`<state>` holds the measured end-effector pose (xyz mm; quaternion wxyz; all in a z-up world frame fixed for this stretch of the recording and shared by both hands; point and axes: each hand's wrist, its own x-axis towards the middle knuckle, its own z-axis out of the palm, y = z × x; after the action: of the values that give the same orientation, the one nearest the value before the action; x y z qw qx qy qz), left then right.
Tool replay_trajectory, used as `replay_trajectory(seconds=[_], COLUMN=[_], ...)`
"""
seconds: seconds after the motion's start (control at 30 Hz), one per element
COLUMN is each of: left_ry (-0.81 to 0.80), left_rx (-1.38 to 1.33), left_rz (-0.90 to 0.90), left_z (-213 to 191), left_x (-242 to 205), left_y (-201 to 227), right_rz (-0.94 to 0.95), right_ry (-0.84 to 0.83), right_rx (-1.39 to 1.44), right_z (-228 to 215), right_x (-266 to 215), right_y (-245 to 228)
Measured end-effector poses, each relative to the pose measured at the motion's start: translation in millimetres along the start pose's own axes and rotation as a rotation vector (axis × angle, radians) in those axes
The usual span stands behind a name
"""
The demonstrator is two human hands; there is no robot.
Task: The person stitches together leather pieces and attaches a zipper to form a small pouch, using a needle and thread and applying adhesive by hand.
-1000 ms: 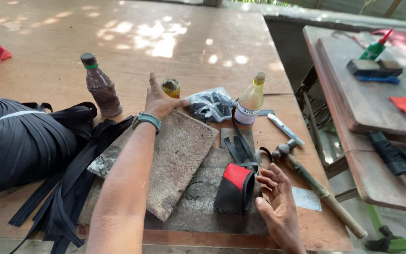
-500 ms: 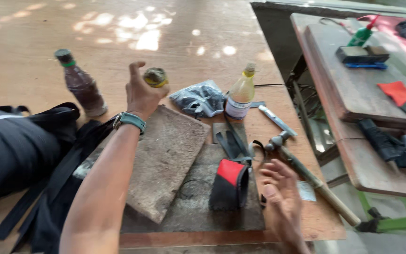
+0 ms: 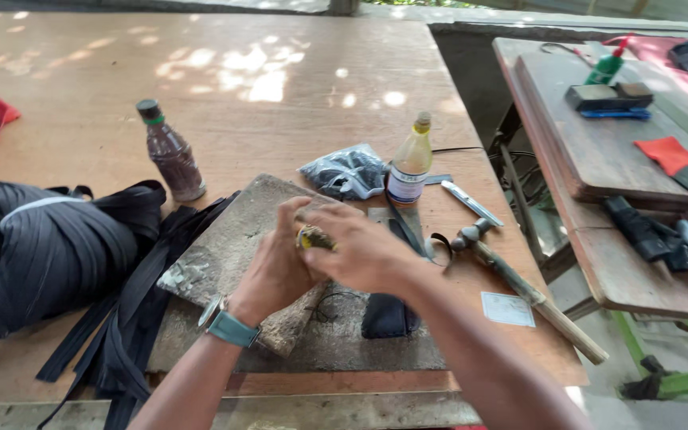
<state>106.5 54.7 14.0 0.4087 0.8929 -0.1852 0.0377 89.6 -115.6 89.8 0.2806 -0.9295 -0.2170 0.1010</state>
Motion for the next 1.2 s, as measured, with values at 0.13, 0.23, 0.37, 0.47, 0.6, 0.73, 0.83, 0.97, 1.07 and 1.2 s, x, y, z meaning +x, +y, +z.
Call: replay_trajectory(seconds=[0.13,0.23,0.37,0.47,0.6,0.73,0.83,0.97,1.07,1.2], left_ry=[-0.094,-0.173,-0.073,0.059,0.177,0.085,0.057,0.013,0.011,0.085], left_rx=[-0.297,-0.495,-0.059,-0.023,-0.072,-0.082,-0.130,-0.218,-0.224,-0.130], left_rz=[0.112,0.047,-0.136,-0.131,0.002,-0.039,-0.035,-0.003,0.006,-0.034], left_z=[-20.5,-26.8,-12.4,3.8,9.7,4.7,-0.1,-7.7,-16.0,-19.8], left_x=[-19.3,-30.4,-26.1,-19.4,-24.3,-21.8,-19.7,-26.5,-26.4,-36.8], left_y=[-8.7,-10.8,-6.6,-7.5,-12.8,-13.4,-16.1,-20.2,-17.9,-14.2], right_rz=[0.033,-0.065,-0.019,0.097,-0.032,-0.032,-0.067,-0.366,-0.366,-0.078], right_ry=[-0.018,0.021,0.021,0.057,0.101,-0.092,-0.121,-0.111,0.045,0.167], right_rx=[-0.036,-0.028,-0.049,-0.220,-0.321,-0.352,-0.366,-0.244,-0.194,-0.125], right_z=[7.7,7.2,7.5,10.2,5.9,-1.2,-7.0,-18.2,-37.2,-61.0], right_x=[3.4,4.7,11.2,13.3,12.6,18.6,24.1,17.5,10.7,19.2], right_y=[-12.1,-4.7,-8.4,-16.8,-20.4,-24.3,-26.8,-26.0,-23.4,-9.3])
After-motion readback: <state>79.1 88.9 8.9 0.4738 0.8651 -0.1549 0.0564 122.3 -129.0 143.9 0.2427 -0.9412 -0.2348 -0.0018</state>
